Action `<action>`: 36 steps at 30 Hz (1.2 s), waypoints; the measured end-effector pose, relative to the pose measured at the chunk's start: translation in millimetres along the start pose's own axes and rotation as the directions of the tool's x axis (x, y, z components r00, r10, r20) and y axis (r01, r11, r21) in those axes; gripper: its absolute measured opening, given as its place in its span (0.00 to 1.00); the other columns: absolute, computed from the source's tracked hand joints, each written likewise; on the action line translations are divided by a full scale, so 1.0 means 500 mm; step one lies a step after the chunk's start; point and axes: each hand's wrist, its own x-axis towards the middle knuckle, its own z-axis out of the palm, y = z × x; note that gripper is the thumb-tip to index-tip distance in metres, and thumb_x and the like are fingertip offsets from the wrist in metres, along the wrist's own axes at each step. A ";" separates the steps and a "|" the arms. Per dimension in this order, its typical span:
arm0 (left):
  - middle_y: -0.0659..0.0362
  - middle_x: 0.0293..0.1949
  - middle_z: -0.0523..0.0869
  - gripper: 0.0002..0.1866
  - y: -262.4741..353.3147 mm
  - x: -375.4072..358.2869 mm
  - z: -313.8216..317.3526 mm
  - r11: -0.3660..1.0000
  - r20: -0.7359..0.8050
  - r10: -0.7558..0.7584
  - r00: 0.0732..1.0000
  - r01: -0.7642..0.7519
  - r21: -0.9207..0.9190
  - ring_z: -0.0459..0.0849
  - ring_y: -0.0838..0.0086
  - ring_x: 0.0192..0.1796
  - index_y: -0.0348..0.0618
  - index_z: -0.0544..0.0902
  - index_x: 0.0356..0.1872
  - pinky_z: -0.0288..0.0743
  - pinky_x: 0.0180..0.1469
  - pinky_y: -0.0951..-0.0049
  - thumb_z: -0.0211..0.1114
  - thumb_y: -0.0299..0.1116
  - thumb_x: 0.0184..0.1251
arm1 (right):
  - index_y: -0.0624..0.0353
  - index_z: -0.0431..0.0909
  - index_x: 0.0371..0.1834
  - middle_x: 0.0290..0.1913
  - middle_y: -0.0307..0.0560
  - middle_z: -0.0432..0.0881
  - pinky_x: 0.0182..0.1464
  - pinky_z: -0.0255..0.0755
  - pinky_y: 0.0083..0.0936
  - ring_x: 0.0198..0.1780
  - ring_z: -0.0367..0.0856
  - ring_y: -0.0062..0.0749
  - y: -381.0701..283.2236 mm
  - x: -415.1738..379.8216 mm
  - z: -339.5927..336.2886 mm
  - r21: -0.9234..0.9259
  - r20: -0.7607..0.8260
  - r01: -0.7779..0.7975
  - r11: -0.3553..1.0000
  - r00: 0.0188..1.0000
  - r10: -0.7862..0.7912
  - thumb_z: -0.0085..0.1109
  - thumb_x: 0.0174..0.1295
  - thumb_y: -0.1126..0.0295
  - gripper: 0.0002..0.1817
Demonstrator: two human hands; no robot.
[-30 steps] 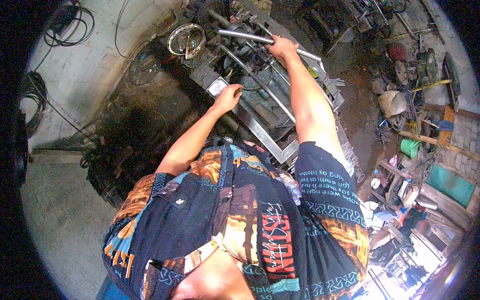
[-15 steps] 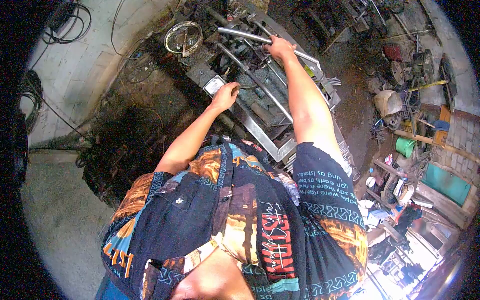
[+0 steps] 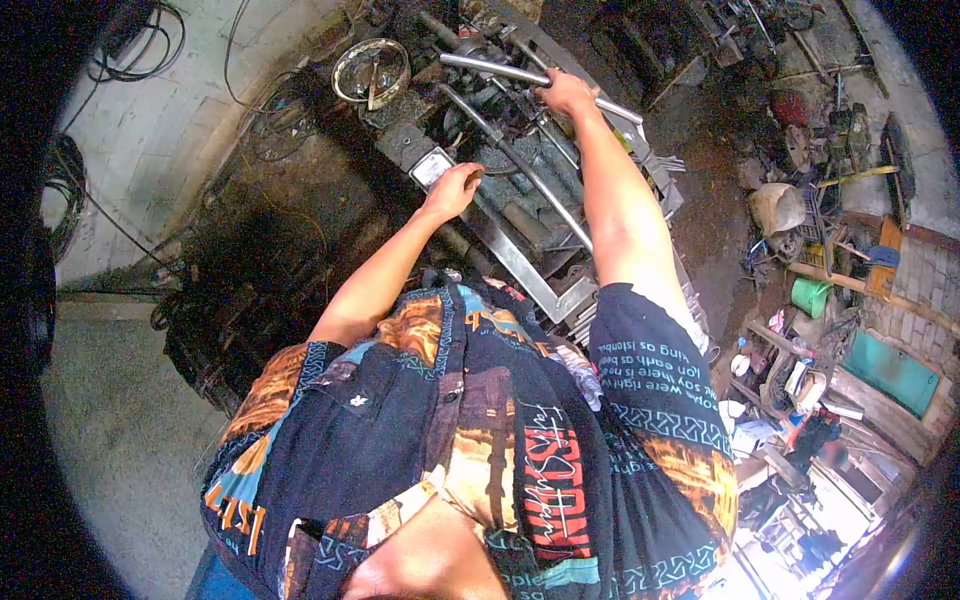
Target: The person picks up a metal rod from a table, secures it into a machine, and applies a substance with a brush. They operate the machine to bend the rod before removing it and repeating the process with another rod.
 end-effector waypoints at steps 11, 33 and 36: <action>0.48 0.46 0.84 0.13 -0.001 0.000 0.002 1.000 -0.006 0.001 1.000 -0.001 -0.007 0.82 0.51 0.49 0.41 0.81 0.49 0.76 0.51 0.58 0.60 0.27 0.63 | 0.39 0.70 0.67 0.64 0.46 0.76 0.68 0.48 0.71 0.67 0.71 0.48 0.004 -0.007 0.016 0.023 -0.040 -0.025 0.999 0.999 0.026 0.61 0.57 0.41 0.35; 0.46 0.40 0.83 0.12 0.012 -0.013 0.015 0.997 -0.076 0.079 0.994 -0.080 -0.006 0.82 0.49 0.45 0.37 0.80 0.46 0.77 0.48 0.57 0.60 0.23 0.60 | 0.40 0.73 0.63 0.63 0.48 0.77 0.70 0.49 0.66 0.66 0.72 0.48 0.009 -0.029 0.006 0.033 0.002 -0.069 0.997 0.998 0.069 0.62 0.55 0.44 0.32; 0.47 0.43 0.83 0.14 0.012 -0.013 0.012 1.000 0.016 0.005 1.000 -0.005 -0.031 0.81 0.52 0.49 0.36 0.79 0.48 0.75 0.53 0.59 0.61 0.23 0.61 | 0.41 0.74 0.63 0.62 0.49 0.77 0.70 0.49 0.66 0.66 0.72 0.48 0.006 -0.036 0.007 0.050 -0.019 -0.063 0.997 0.998 0.064 0.63 0.55 0.45 0.32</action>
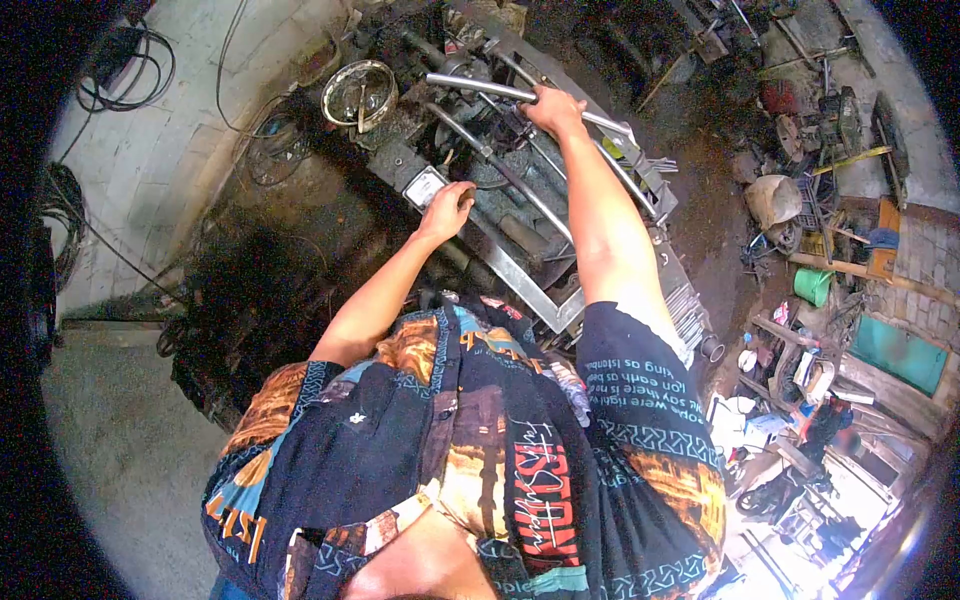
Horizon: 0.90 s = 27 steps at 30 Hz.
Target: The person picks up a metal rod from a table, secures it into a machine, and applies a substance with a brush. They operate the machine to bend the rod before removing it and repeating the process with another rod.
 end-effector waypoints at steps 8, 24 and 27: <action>0.47 0.44 0.84 0.14 -0.011 0.005 0.010 1.000 -0.025 0.015 1.000 -0.014 0.027 0.82 0.50 0.49 0.38 0.80 0.48 0.77 0.51 0.57 0.62 0.24 0.60 | 0.41 0.73 0.64 0.63 0.49 0.77 0.70 0.50 0.67 0.66 0.72 0.48 -0.001 0.006 0.003 -0.024 -0.010 0.004 1.000 1.000 -0.004 0.62 0.55 0.46 0.32; 0.47 0.41 0.83 0.12 0.015 0.020 -0.002 0.986 0.089 -0.038 0.995 0.023 0.162 0.82 0.48 0.45 0.38 0.79 0.45 0.76 0.46 0.55 0.65 0.28 0.60 | 0.41 0.75 0.62 0.62 0.50 0.77 0.70 0.50 0.64 0.66 0.71 0.50 0.012 -0.002 -0.001 0.025 0.021 0.003 1.000 1.000 -0.003 0.63 0.55 0.47 0.30; 0.47 0.41 0.83 0.11 0.020 0.026 -0.004 0.982 0.106 -0.049 0.993 0.028 0.187 0.82 0.48 0.44 0.39 0.79 0.44 0.76 0.46 0.55 0.65 0.29 0.61 | 0.41 0.75 0.62 0.62 0.50 0.77 0.70 0.50 0.64 0.66 0.71 0.49 0.013 -0.003 0.004 0.017 0.014 0.008 1.000 1.000 -0.008 0.63 0.54 0.46 0.31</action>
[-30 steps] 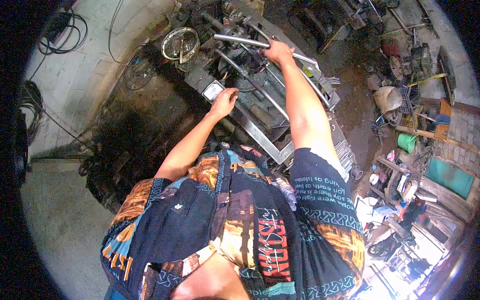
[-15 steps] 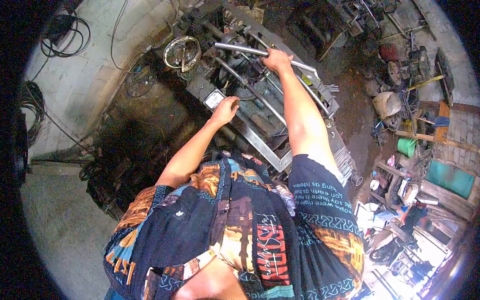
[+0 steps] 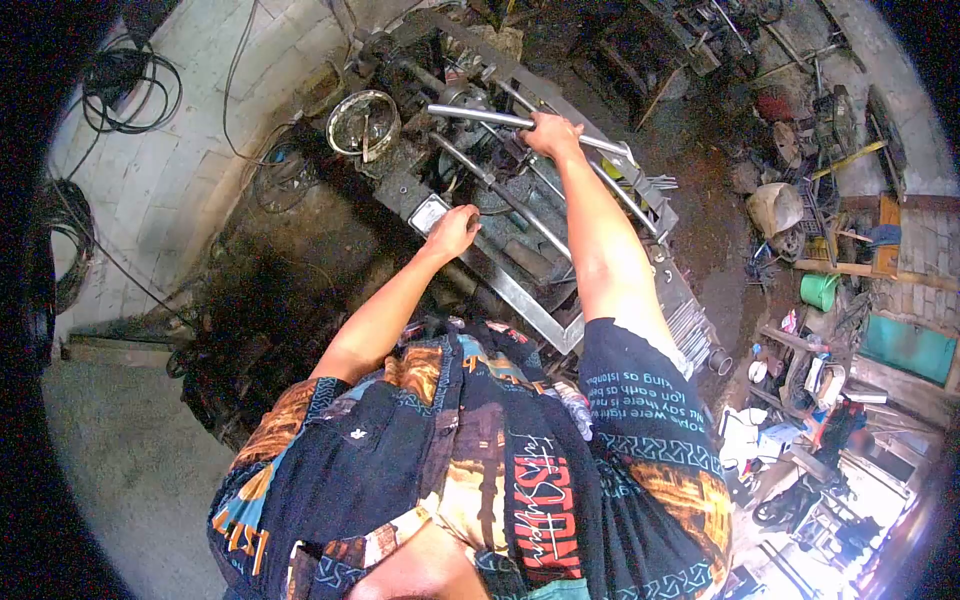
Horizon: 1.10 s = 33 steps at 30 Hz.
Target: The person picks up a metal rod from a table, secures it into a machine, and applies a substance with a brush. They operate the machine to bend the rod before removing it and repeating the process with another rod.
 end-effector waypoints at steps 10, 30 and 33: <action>0.47 0.39 0.81 0.09 -0.020 0.002 0.016 0.995 0.001 0.093 0.996 -0.093 0.021 0.82 0.49 0.43 0.41 0.80 0.44 0.77 0.45 0.55 0.62 0.29 0.63 | 0.41 0.75 0.62 0.63 0.49 0.77 0.69 0.51 0.67 0.66 0.71 0.48 -0.001 0.007 0.008 -0.017 -0.012 -0.004 1.000 1.000 0.004 0.62 0.55 0.45 0.31; 0.47 0.39 0.81 0.08 -0.010 -0.005 0.002 0.999 0.038 0.052 0.998 -0.052 0.004 0.81 0.48 0.42 0.40 0.79 0.43 0.76 0.44 0.55 0.60 0.28 0.64 | 0.44 0.74 0.64 0.63 0.52 0.76 0.70 0.50 0.64 0.67 0.71 0.51 0.005 -0.007 0.006 0.011 -0.027 0.003 1.000 1.000 -0.002 0.64 0.54 0.45 0.33; 0.47 0.39 0.81 0.08 -0.013 -0.006 0.006 0.999 0.034 0.039 0.999 -0.039 -0.006 0.81 0.48 0.42 0.40 0.79 0.43 0.76 0.44 0.55 0.60 0.27 0.64 | 0.44 0.74 0.64 0.63 0.52 0.76 0.70 0.50 0.65 0.66 0.71 0.51 0.003 -0.008 0.009 0.013 -0.028 0.005 1.000 1.000 -0.004 0.64 0.54 0.45 0.34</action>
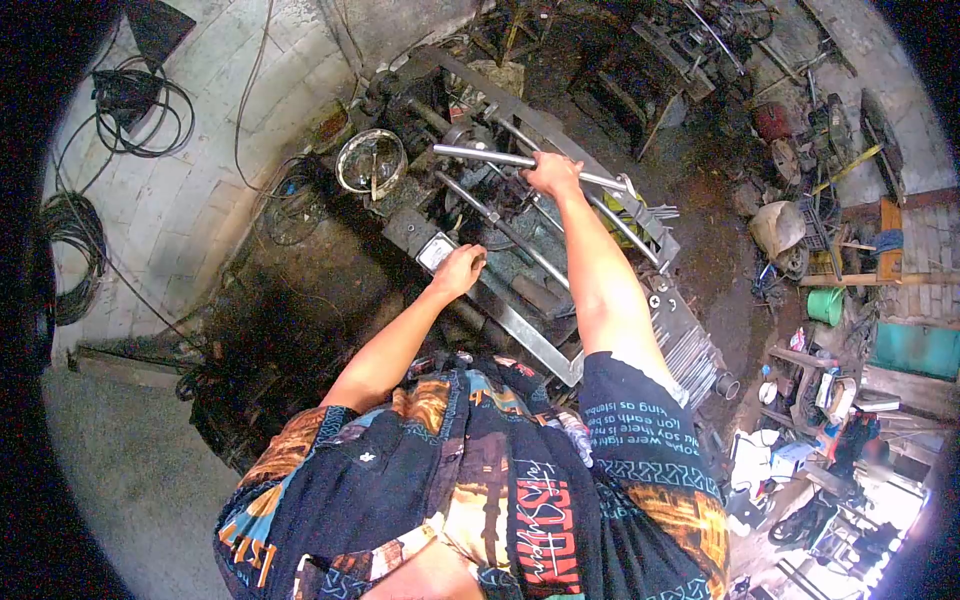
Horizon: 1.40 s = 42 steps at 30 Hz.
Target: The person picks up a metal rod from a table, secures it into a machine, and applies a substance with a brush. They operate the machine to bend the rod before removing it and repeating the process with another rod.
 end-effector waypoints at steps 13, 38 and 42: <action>0.47 0.36 0.81 0.08 0.003 -0.006 0.001 0.999 -0.064 0.034 0.997 -0.036 -0.028 0.81 0.49 0.42 0.39 0.79 0.42 0.75 0.45 0.56 0.60 0.28 0.64 | 0.44 0.77 0.60 0.59 0.50 0.79 0.68 0.52 0.67 0.64 0.73 0.50 -0.005 0.011 -0.002 -0.041 -0.022 0.009 0.999 1.000 -0.010 0.63 0.54 0.48 0.29; 0.47 0.35 0.80 0.08 0.011 -0.014 -0.001 0.994 -0.134 0.080 0.988 -0.090 -0.066 0.80 0.48 0.40 0.41 0.79 0.43 0.74 0.43 0.55 0.60 0.27 0.63 | 0.48 0.80 0.56 0.56 0.54 0.81 0.67 0.51 0.68 0.62 0.75 0.51 -0.013 -0.011 -0.014 -0.020 -0.059 0.027 0.999 0.998 -0.028 0.65 0.51 0.48 0.29; 0.48 0.37 0.82 0.08 0.017 -0.014 -0.005 0.997 -0.131 0.050 0.990 -0.058 -0.056 0.81 0.49 0.43 0.43 0.80 0.42 0.75 0.45 0.53 0.59 0.28 0.63 | 0.45 0.79 0.56 0.56 0.50 0.81 0.68 0.50 0.69 0.63 0.75 0.47 -0.013 -0.010 -0.009 -0.030 -0.073 0.015 0.999 0.997 -0.017 0.65 0.54 0.49 0.27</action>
